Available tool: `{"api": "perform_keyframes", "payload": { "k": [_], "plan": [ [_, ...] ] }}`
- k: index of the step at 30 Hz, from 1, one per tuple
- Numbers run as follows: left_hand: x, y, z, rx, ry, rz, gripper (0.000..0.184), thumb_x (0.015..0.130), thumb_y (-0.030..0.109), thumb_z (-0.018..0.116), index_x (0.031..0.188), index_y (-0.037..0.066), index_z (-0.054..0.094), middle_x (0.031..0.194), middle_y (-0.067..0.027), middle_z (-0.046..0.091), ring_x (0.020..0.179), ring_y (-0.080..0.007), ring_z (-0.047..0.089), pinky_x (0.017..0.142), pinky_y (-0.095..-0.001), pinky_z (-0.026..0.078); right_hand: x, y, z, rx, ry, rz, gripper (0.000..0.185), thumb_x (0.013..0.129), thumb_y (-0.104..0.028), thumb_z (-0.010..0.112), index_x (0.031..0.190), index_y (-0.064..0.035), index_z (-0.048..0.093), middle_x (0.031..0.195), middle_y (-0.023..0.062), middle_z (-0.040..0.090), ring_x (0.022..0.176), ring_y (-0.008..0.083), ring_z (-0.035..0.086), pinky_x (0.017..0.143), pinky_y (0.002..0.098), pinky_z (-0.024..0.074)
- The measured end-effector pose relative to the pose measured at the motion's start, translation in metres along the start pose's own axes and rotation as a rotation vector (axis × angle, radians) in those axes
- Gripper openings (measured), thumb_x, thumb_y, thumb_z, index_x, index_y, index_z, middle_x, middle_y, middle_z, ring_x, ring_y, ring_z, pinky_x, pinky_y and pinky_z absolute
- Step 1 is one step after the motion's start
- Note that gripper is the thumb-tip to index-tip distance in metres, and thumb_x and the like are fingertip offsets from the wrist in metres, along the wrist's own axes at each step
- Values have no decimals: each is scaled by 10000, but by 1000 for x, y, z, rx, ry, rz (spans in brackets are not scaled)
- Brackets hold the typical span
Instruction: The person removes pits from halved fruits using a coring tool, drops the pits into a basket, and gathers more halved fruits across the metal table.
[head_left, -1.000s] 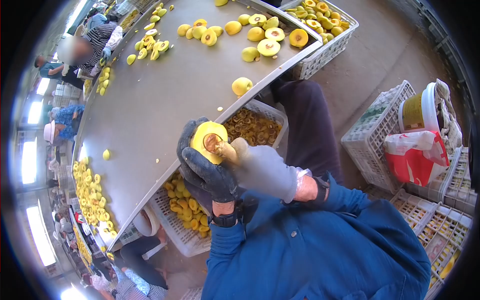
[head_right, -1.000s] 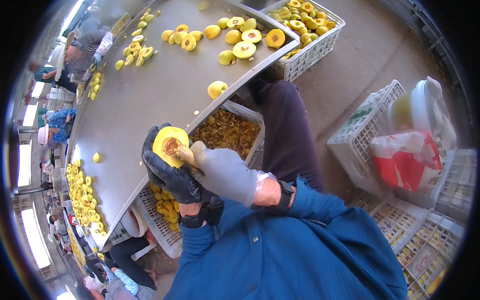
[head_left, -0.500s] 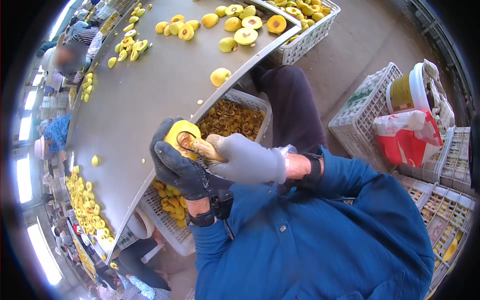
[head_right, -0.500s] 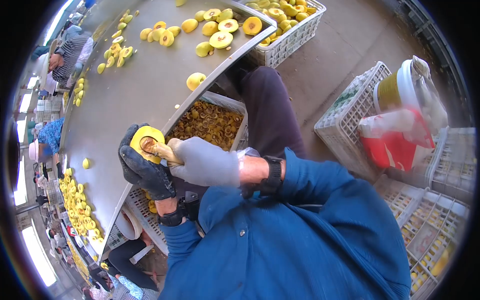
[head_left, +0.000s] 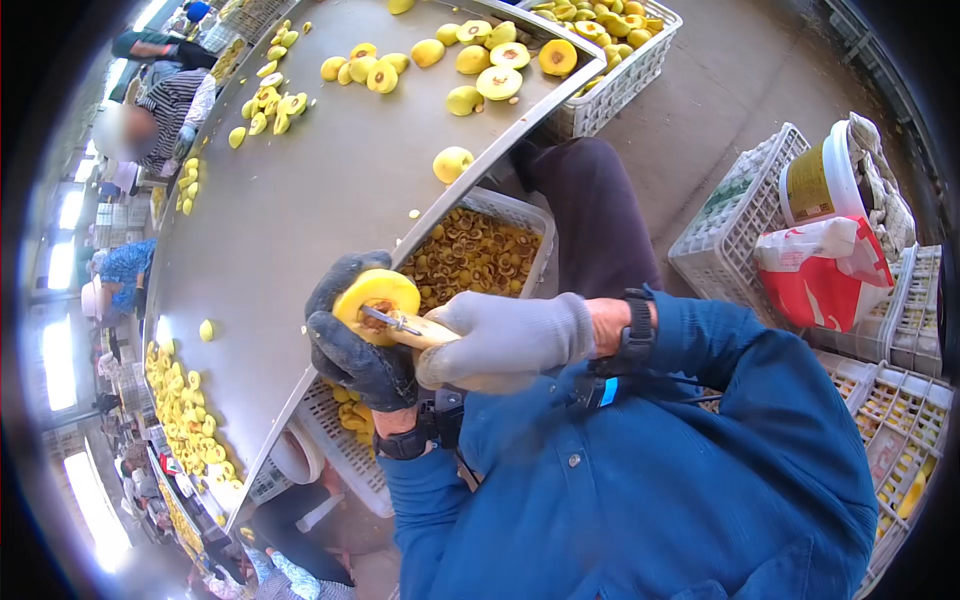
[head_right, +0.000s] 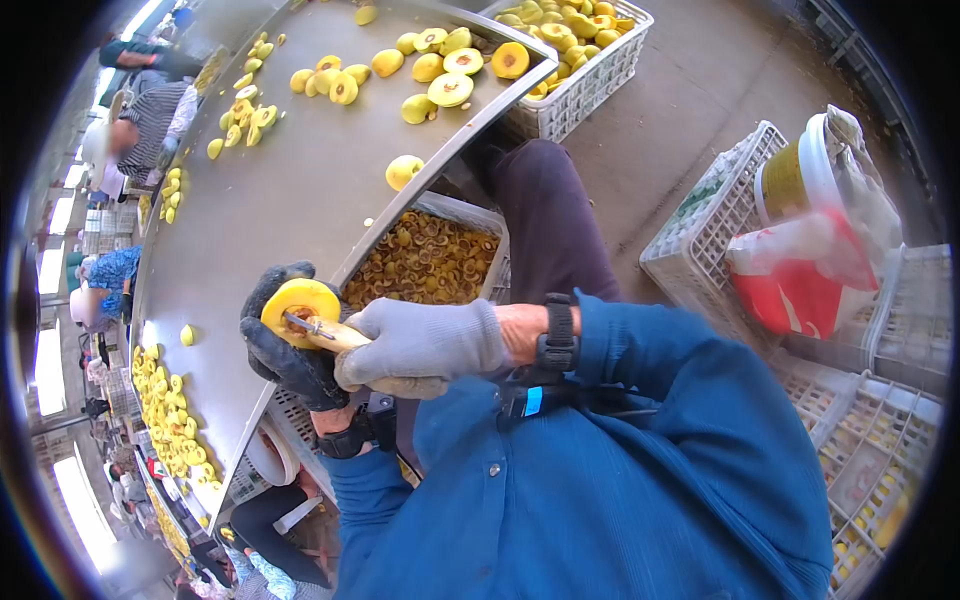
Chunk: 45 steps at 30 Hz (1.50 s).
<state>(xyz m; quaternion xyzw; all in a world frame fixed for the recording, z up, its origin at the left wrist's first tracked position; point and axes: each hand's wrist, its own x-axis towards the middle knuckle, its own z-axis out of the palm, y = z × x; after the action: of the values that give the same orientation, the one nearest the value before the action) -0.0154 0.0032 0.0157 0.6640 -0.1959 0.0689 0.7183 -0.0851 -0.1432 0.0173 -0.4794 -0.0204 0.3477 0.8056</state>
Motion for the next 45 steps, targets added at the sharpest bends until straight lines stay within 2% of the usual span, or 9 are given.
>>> {"api": "perform_keyframes", "payload": {
  "k": [3, 7, 15, 18, 21, 29, 32, 38, 45],
  "plan": [
    [8, 12, -17, 155, -329, 74, 578, 1022, 463, 331, 1075, -41, 609, 978, -200, 671, 886, -288, 657, 814, -386, 535, 4, 9, -9, -600, 160, -427, 222, 843, -208, 614, 881, 11, 624, 655, 66, 613, 553, 122, 598, 477, 265, 430],
    [16, 12, -30, 137, -470, 41, 580, 1011, 462, 355, 1016, -42, 642, 906, -167, 688, 810, -264, 663, 761, -366, 531, -8, -6, -1, -204, -29, 68, 233, 839, -239, 643, 895, -13, 644, 701, 10, 609, 630, 94, 566, 569, 261, 448],
    [-13, -26, -12, -188, -115, -30, 590, 995, 536, 370, 1030, -3, 606, 935, -210, 659, 722, -275, 641, 661, -371, 549, 10, 22, -5, 207, -138, 101, 189, 860, -229, 652, 812, -46, 643, 674, -34, 581, 608, 90, 550, 546, 255, 429],
    [13, -9, -40, 167, -562, 79, 523, 997, 415, 391, 960, -33, 658, 908, -187, 683, 779, -261, 658, 740, -369, 538, 19, 26, -21, -488, 4, -95, 153, 867, -203, 633, 836, -54, 641, 649, -36, 563, 576, 77, 528, 521, 250, 407],
    [21, -12, -48, 172, -615, 29, 500, 983, 364, 401, 889, -34, 689, 872, -159, 693, 778, -242, 661, 744, -355, 536, 32, 30, -22, -346, -15, -13, 160, 870, -189, 602, 834, -37, 634, 626, -23, 555, 540, 93, 522, 508, 271, 414],
    [-15, -81, -36, -632, 240, -325, 565, 1012, 495, 353, 1168, -14, 542, 997, -207, 640, 743, -272, 638, 656, -366, 553, 62, 30, -2, -675, 205, -210, 186, 882, -240, 652, 873, -62, 599, 611, 60, 578, 530, 176, 585, 511, 335, 461],
    [-17, -76, -45, -492, 415, -371, 586, 1007, 529, 336, 1191, 15, 546, 1008, -172, 651, 750, -238, 639, 628, -302, 544, 80, 56, -13, -1025, 275, -621, 202, 894, -280, 620, 902, -85, 571, 615, 151, 618, 512, 337, 619, 501, 405, 497],
    [-69, -79, -101, 430, 398, -218, 393, 988, 307, 461, 1202, -15, 529, 1102, -130, 639, 902, -235, 625, 834, -321, 489, 120, 155, -118, -1593, 391, 55, 311, 833, -275, 644, 1002, -30, 551, 711, 165, 662, 656, 382, 657, 583, 481, 514],
    [-74, -131, -258, 750, 537, -178, 409, 1009, 301, 436, 1226, -17, 575, 1210, -176, 605, 1111, -301, 571, 971, -394, 449, 81, 158, -137, -1236, 575, 31, 356, 854, -302, 616, 1059, -22, 535, 791, 210, 667, 772, 392, 666, 661, 498, 510]
  ]
}}
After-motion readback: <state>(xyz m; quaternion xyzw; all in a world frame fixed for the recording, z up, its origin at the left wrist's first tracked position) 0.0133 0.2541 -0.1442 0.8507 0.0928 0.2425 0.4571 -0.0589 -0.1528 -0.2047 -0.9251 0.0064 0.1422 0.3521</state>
